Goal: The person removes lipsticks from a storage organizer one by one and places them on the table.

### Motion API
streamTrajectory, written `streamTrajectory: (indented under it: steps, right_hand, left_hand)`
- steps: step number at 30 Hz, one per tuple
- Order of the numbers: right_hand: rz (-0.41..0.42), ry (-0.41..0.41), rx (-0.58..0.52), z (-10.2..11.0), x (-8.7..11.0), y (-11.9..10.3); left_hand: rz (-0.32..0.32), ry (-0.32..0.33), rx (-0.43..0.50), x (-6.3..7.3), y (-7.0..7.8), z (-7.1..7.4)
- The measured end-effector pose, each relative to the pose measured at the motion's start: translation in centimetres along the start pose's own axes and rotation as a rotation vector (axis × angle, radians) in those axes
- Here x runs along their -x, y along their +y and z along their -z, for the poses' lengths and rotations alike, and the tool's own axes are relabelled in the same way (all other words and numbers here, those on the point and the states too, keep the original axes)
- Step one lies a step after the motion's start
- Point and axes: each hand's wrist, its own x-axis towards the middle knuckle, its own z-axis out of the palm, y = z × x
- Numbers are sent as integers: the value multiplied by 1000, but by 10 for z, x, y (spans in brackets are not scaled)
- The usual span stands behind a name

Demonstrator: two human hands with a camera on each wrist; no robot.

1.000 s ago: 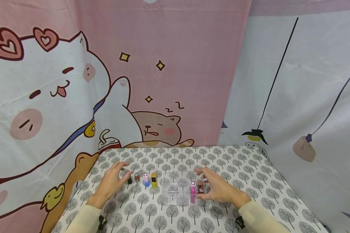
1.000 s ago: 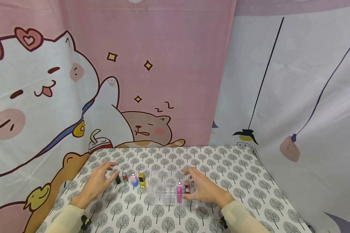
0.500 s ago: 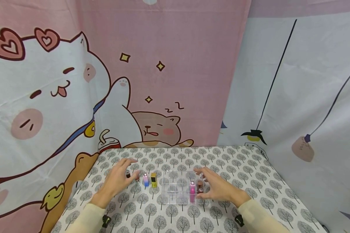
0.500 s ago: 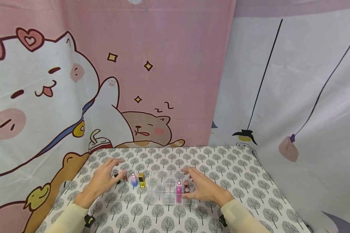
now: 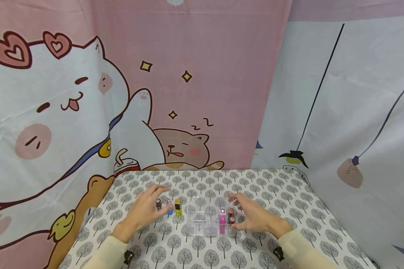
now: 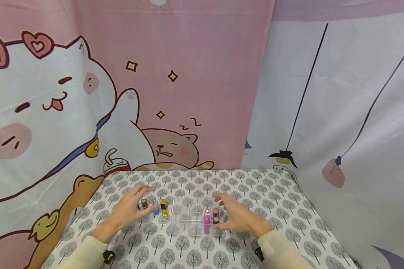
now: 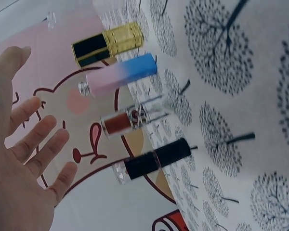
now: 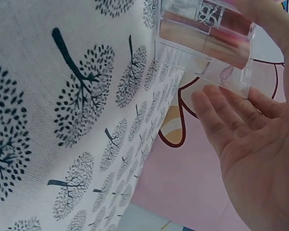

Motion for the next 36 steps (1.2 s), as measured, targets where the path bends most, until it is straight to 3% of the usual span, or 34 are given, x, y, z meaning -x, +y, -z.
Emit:
streamTrajectory:
  steps: [5,11,14,21,36]
  right_hand:
    - [-12,14,-5,-1,-2,2]
    - [-11,23,0,-2,-3,3]
    - [-6,28,-6,-2,-3,4]
    - [-12,28,-46,-3,-3,4]
    - [12,29,-60,-4,-2,4]
  left_hand:
    - [-52,-24,11,-1,12,-4]
    - [-31,-148,45,-4,28,-8]
    - [-55,-180,36,-6,36,-13]
    - [-163,-179,10,-12,52,-25]
    - [-292,-182,169,-29,86,-43]
